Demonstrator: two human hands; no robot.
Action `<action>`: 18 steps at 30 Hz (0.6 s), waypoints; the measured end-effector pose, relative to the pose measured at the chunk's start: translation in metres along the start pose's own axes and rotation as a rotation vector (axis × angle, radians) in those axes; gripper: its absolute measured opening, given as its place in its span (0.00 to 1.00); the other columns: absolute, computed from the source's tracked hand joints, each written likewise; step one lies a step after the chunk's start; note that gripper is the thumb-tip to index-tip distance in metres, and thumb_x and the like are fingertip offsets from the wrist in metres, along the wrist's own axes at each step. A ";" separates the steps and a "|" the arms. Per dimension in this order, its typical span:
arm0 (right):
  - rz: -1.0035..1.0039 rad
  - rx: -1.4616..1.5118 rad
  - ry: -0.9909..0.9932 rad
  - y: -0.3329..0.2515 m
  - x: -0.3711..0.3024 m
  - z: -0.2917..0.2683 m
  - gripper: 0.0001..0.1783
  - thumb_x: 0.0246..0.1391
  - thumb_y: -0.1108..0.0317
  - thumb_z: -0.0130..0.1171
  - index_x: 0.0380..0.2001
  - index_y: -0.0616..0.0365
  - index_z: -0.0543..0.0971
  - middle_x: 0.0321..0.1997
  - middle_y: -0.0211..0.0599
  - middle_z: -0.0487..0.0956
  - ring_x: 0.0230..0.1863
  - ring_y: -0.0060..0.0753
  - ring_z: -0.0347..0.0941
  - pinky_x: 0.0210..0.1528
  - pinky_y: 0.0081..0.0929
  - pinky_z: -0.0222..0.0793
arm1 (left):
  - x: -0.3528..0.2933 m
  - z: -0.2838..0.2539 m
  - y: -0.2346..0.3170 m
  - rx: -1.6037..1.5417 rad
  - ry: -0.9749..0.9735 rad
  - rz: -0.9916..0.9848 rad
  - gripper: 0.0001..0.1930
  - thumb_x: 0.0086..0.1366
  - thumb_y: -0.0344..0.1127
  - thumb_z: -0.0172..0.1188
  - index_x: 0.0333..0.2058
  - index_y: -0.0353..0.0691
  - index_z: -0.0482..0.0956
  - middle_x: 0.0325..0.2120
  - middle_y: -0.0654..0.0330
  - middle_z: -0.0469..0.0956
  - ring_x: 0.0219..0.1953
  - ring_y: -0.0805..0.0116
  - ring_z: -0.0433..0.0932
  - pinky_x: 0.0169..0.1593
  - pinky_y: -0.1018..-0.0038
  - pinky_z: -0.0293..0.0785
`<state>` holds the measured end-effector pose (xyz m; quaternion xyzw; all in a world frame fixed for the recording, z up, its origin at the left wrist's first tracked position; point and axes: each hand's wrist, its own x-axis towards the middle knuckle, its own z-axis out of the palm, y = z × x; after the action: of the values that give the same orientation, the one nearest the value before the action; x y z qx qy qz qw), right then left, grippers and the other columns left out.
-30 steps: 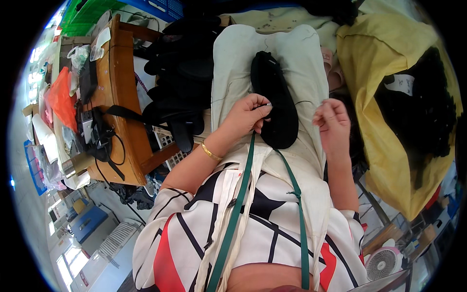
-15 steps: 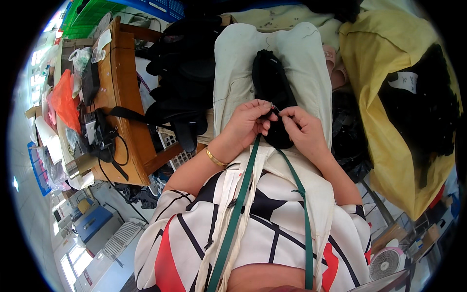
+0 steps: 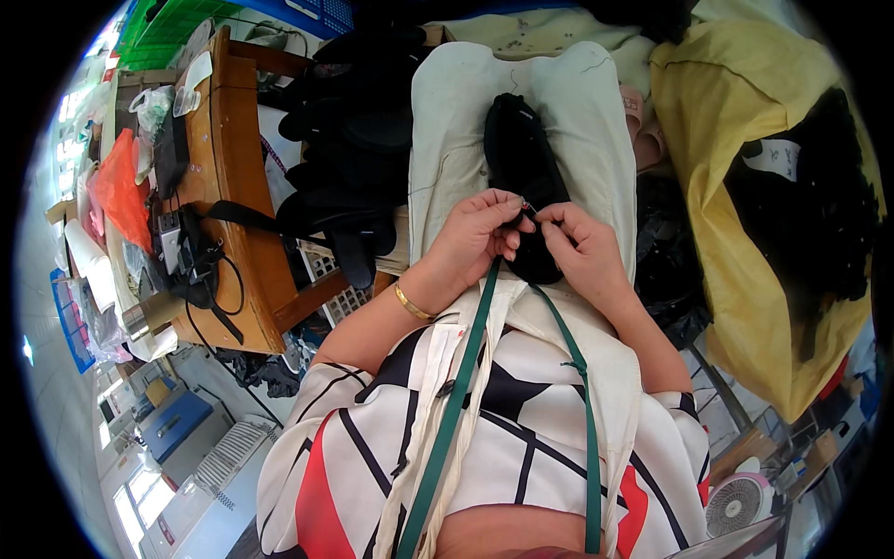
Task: The person sits on the floor and hand-sews black slip-on shoes using a needle and thread. They repeatedly pull the thread through the shoe material, adjust the shoe position, and occasionally pick up additional shoes from a nearby pile to continue stitching.
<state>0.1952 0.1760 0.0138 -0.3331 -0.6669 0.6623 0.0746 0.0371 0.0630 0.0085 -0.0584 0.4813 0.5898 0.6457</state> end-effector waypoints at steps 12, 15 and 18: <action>0.189 0.254 -0.092 0.004 -0.002 -0.007 0.08 0.64 0.71 0.55 0.44 0.59 0.79 0.24 0.20 0.72 0.23 0.10 0.62 0.25 0.13 0.58 | -0.004 0.002 -0.003 0.153 0.000 0.129 0.09 0.67 0.33 0.63 0.43 0.38 0.79 0.35 0.62 0.81 0.32 0.78 0.79 0.36 0.80 0.79; 0.178 0.271 -0.109 0.003 -0.004 -0.008 0.08 0.65 0.70 0.55 0.44 0.58 0.79 0.24 0.18 0.72 0.23 0.10 0.62 0.25 0.13 0.58 | -0.006 0.002 -0.002 0.166 -0.023 0.151 0.09 0.64 0.30 0.65 0.42 0.37 0.80 0.35 0.62 0.81 0.33 0.78 0.78 0.38 0.81 0.78; 0.176 0.263 -0.122 0.006 -0.006 -0.009 0.08 0.66 0.69 0.55 0.45 0.58 0.79 0.24 0.18 0.72 0.23 0.10 0.63 0.25 0.13 0.58 | -0.005 0.000 -0.002 0.165 -0.028 0.137 0.09 0.62 0.28 0.66 0.41 0.36 0.80 0.34 0.63 0.81 0.31 0.78 0.78 0.38 0.82 0.77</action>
<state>0.2064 0.1795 0.0111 -0.3366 -0.5462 0.7668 0.0186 0.0394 0.0591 0.0109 0.0364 0.5221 0.5916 0.6133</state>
